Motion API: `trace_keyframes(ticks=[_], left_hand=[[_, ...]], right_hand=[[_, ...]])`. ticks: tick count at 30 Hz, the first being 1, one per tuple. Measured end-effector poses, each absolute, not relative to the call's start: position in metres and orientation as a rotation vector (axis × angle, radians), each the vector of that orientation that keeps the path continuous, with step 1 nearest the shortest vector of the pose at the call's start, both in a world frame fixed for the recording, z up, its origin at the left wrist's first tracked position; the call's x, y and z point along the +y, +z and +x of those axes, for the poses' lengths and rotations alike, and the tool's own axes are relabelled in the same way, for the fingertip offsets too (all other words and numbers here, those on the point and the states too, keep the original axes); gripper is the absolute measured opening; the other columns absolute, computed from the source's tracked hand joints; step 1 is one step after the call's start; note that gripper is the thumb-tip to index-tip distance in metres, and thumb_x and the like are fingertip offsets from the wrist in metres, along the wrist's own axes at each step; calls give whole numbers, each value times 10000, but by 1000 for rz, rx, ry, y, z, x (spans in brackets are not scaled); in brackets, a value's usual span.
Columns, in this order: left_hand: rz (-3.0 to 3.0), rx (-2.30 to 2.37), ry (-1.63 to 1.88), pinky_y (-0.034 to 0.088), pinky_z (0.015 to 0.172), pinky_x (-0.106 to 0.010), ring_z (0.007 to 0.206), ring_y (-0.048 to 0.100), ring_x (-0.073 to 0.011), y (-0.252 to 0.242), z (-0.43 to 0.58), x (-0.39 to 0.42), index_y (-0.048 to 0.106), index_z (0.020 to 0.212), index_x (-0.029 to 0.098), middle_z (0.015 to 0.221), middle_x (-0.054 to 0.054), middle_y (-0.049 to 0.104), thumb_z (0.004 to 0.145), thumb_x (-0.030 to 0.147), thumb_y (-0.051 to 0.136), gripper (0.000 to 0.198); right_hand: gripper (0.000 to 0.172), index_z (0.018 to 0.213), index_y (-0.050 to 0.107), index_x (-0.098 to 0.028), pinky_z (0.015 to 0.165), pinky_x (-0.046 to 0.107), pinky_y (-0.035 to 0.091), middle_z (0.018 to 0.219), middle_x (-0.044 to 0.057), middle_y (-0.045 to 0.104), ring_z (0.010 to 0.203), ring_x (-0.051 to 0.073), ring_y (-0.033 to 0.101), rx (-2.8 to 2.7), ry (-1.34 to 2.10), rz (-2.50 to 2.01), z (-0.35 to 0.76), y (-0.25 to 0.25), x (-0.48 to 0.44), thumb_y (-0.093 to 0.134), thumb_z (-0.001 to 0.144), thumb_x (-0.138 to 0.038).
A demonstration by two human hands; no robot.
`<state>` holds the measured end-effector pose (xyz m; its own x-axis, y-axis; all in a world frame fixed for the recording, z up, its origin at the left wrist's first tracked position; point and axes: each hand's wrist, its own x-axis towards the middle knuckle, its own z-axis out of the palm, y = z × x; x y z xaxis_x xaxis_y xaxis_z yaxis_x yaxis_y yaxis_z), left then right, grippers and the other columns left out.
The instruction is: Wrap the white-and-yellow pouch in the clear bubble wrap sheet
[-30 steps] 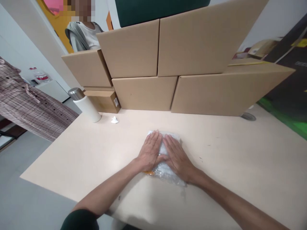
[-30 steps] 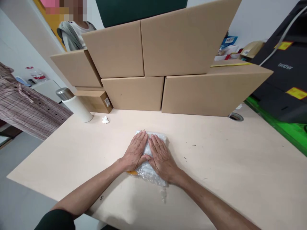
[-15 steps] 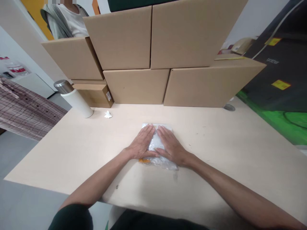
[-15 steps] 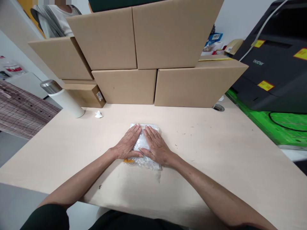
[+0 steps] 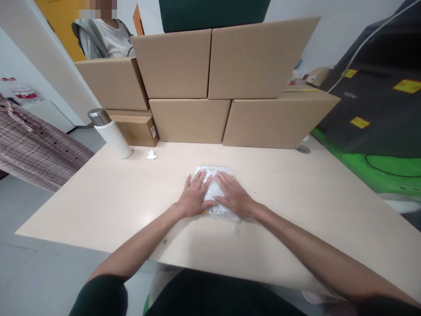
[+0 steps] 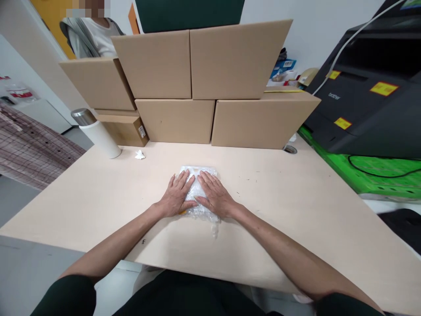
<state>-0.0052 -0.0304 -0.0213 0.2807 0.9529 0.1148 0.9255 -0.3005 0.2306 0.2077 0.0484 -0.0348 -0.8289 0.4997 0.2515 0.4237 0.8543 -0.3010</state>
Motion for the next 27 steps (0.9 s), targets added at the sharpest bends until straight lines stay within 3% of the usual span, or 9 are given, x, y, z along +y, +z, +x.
trace_keyframes(ticks=[5, 10, 15, 19, 24, 27], left_hand=[[2338, 1749, 418, 33, 1163, -703, 1530, -26, -435, -7, -8, -45, 199, 1602, 165, 1663, -240, 14, 879, 745, 460, 962], [2366, 1663, 366, -4, 1140, -739, 1518, -67, -469, -2, -7, -64, 181, 1607, 243, 1676, -202, -26, 745, 802, 602, 1111], [2347, 1626, 402, 119, 1169, -700, 1534, -24, -432, -14, -5, -62, 229, 1595, 299, 1686, -155, 33, 876, 681, 555, 877], [2346, 1569, 638, 172, 1214, -602, 1551, -2, -362, -26, -9, -61, 364, 1549, 294, 1692, -96, 94, 1011, 524, 398, 586], [2083, 1529, 890, 130, 1243, -560, 1557, 66, -304, -17, -6, -63, 484, 1485, 270, 1673, -61, 209, 1029, 525, 341, 541], [1794, 1479, 1097, 175, 1247, -518, 1533, 216, -285, -1, 6, -64, 517, 1463, 243, 1637, -71, 310, 1020, 555, 349, 567]], right_hand=[[797, 1585, 232, -108, 1232, 570, 184, 1650, 209, 208, 1542, 315, 140, -2527, 524, -799, 220, -26, 46, 334, 991, -628], [736, 1563, 326, -241, 1232, 491, 241, 1655, 94, 263, 1519, 299, 246, -1881, 1011, -1167, 242, -20, 35, 404, 960, -656], [662, 1397, 546, -255, 1178, 472, 355, 1502, 94, 518, 1407, 307, 454, -1454, 1261, -1168, 241, -33, 39, 557, 883, -672], [598, 1320, 596, -252, 1084, 469, 465, 1371, 97, 628, 1256, 289, 597, -1268, 1444, -1048, 234, -39, 46, 640, 854, -623], [552, 1277, 612, -251, 1091, 459, 452, 1337, 104, 649, 1223, 269, 618, -1139, 1566, -1017, 236, -32, 46, 689, 836, -573], [543, 1269, 621, -283, 1130, 444, 401, 1404, 77, 610, 1316, 263, 548, -1151, 1569, -1035, 240, -25, 42, 712, 813, -564]])
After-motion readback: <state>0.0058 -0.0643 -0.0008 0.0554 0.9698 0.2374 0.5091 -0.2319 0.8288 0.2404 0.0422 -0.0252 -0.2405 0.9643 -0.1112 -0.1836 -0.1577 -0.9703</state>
